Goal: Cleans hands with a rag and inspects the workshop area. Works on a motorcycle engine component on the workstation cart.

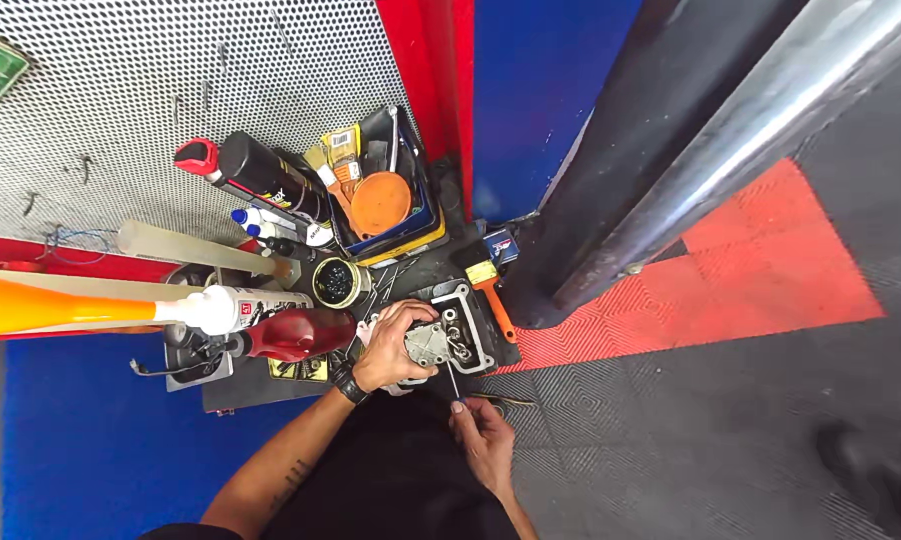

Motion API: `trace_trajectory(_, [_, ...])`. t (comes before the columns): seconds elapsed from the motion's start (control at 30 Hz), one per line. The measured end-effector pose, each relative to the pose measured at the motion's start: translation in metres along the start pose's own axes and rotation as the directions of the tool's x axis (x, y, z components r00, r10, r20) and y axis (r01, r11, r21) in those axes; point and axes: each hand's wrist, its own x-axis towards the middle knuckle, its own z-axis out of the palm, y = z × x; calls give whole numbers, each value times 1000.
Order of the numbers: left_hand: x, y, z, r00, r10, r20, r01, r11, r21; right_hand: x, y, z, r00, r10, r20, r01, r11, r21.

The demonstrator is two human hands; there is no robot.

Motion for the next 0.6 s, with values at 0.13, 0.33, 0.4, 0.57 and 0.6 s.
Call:
trace_trajectory(0.13, [0,0,0,1000,-5,3,5,1000,-3,1,-1,0,997,69,36,-72,993,98])
trace_trajectory(0.33, [0,0,0,1000,7,12,-7,1000,-6,3,-1,-2,987,122,104,-144,961,238])
trace_trajectory(0.4, [0,0,-1,1000,8,11,-8,1000,-8,3,0,-3,986,125,111,-149,956,253])
trace_trajectory(0.57, [0,1,0,1000,1,10,-1,1000,3,3,0,-3,987,119,111,-145,955,260])
trace_trajectory(0.6, [0,1,-1,1000,2,12,-2,1000,5,3,-1,-3,987,118,112,-144,956,257])
